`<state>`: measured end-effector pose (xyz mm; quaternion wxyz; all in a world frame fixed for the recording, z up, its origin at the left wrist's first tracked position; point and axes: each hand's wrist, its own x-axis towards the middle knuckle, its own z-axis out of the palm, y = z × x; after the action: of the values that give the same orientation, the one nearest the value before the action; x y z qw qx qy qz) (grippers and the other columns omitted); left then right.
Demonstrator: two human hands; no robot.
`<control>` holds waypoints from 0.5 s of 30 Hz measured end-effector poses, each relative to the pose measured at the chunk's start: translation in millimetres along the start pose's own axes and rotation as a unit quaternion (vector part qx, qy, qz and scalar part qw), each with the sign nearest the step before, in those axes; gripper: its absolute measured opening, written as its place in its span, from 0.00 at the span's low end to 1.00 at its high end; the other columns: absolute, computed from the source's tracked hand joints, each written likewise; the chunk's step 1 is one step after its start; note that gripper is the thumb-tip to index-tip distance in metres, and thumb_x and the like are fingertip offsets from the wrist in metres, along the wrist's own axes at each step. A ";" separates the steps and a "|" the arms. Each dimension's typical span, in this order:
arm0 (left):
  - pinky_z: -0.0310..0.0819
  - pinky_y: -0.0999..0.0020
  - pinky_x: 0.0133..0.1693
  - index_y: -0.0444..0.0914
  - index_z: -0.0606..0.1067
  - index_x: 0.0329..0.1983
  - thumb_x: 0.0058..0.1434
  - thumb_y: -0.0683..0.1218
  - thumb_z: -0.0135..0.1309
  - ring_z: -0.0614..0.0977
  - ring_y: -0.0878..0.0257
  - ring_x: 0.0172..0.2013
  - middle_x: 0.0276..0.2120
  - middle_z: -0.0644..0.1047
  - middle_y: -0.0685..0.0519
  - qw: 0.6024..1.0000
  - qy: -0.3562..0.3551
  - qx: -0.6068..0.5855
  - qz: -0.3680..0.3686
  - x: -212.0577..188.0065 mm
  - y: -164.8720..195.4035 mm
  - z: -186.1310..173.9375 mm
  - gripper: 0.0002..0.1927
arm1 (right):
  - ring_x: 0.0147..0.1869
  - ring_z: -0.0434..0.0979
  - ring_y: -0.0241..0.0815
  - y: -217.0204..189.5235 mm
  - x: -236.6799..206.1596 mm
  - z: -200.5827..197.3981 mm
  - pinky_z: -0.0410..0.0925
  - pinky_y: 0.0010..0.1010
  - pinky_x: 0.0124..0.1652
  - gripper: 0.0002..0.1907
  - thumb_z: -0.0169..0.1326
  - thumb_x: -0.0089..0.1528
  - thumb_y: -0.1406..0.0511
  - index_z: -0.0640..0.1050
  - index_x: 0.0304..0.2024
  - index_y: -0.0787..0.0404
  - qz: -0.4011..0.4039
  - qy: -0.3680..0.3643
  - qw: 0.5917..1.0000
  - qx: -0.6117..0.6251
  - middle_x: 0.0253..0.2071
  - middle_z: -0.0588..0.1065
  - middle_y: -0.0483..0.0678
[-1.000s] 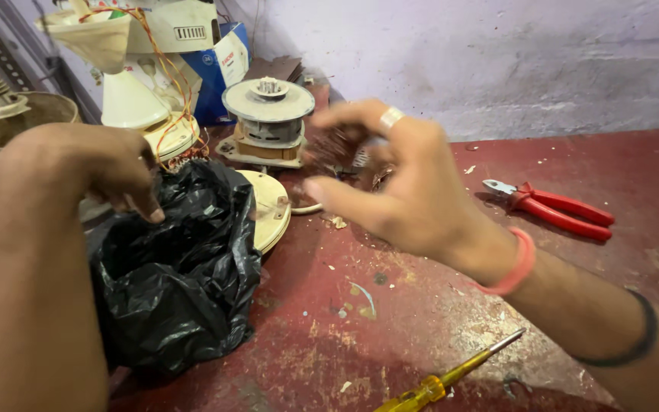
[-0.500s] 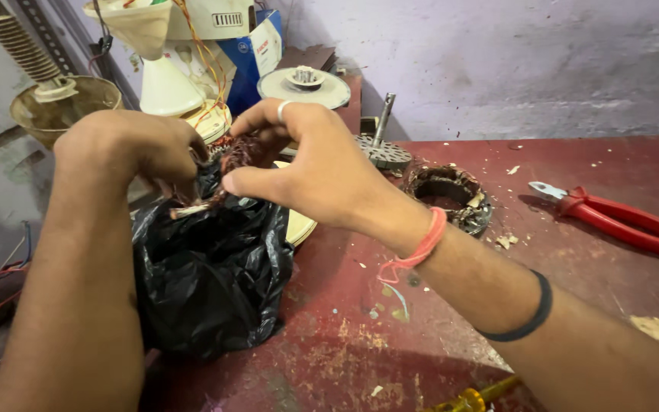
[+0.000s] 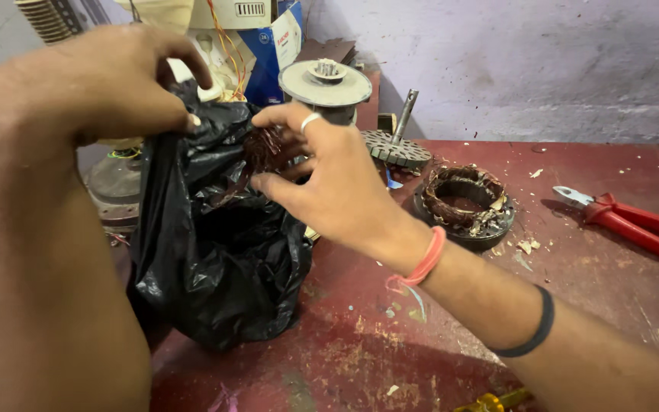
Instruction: The person removes copper windings from a motor stator by hand and with wire cutters. They pull and cut the wires, then place the removed material into a black plastic bag on the workbench.
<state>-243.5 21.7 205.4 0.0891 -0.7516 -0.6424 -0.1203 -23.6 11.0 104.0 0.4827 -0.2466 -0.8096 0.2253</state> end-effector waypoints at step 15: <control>0.75 0.59 0.26 0.40 0.82 0.47 0.52 0.39 0.58 0.82 0.53 0.27 0.33 0.81 0.43 0.935 0.329 -0.129 0.006 3.7 -23.6 13.7 0.17 | 0.43 0.81 0.61 25.9 -12.1 53.7 0.72 0.46 0.41 0.31 0.58 0.61 0.63 0.67 0.65 0.61 -0.079 -0.195 0.975 -0.077 0.39 0.81 0.58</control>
<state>-265.3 32.9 192.9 0.1985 -0.6786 -0.5516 -0.4426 -61.8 16.9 57.0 0.3110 -0.1698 -0.9200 0.1676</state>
